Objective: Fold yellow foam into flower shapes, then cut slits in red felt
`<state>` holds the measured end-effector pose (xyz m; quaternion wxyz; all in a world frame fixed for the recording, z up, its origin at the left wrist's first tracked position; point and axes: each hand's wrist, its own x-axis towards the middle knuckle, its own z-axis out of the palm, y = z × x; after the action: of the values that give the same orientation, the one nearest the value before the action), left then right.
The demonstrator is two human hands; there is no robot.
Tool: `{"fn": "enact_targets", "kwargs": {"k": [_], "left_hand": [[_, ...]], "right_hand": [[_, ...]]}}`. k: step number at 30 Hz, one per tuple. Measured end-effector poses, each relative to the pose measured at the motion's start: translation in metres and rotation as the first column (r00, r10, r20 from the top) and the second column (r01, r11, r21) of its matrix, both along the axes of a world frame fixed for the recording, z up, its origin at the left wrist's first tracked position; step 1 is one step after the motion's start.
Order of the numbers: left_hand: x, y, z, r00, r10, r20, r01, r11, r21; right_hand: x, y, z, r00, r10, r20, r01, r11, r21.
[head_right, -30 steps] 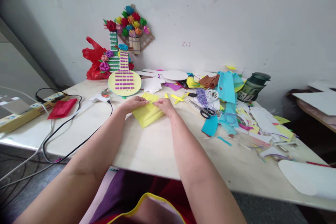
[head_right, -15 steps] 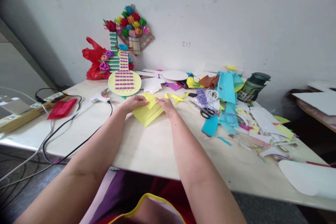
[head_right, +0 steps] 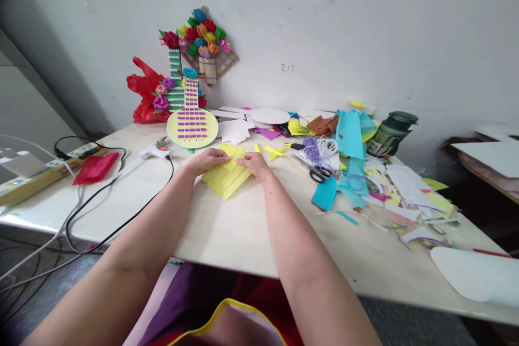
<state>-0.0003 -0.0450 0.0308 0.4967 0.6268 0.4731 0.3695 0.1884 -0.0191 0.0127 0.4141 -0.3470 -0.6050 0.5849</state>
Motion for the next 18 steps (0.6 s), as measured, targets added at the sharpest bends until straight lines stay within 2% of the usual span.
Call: {"fn": "enact_targets", "kwargs": {"k": [6, 13, 16, 18], "left_hand": [[0.0017, 0.0001, 0.0008, 0.996, 0.045, -0.081, -0.038, 0.995, 0.087], [0.0061, -0.0034, 0.0065, 0.995, 0.019, -0.095, -0.015, 0.999, 0.043], [0.0062, -0.0014, 0.0048, 0.997, 0.042, -0.067, -0.038, 0.997, 0.063], [0.0060, 0.0015, 0.0020, 0.994, 0.102, -0.030, -0.098, 0.990, 0.099]], "right_hand": [[-0.0011, 0.0003, -0.0011, 1.000, -0.010, 0.012, 0.010, 1.000, -0.004], [-0.0014, -0.0024, 0.0003, 1.000, -0.030, 0.000, 0.030, 0.999, 0.024], [-0.0037, -0.0017, 0.0010, 0.995, -0.065, -0.076, 0.065, 0.998, 0.000], [-0.0050, 0.0005, 0.0010, 0.981, -0.095, -0.170, 0.089, 0.995, -0.045]]}}
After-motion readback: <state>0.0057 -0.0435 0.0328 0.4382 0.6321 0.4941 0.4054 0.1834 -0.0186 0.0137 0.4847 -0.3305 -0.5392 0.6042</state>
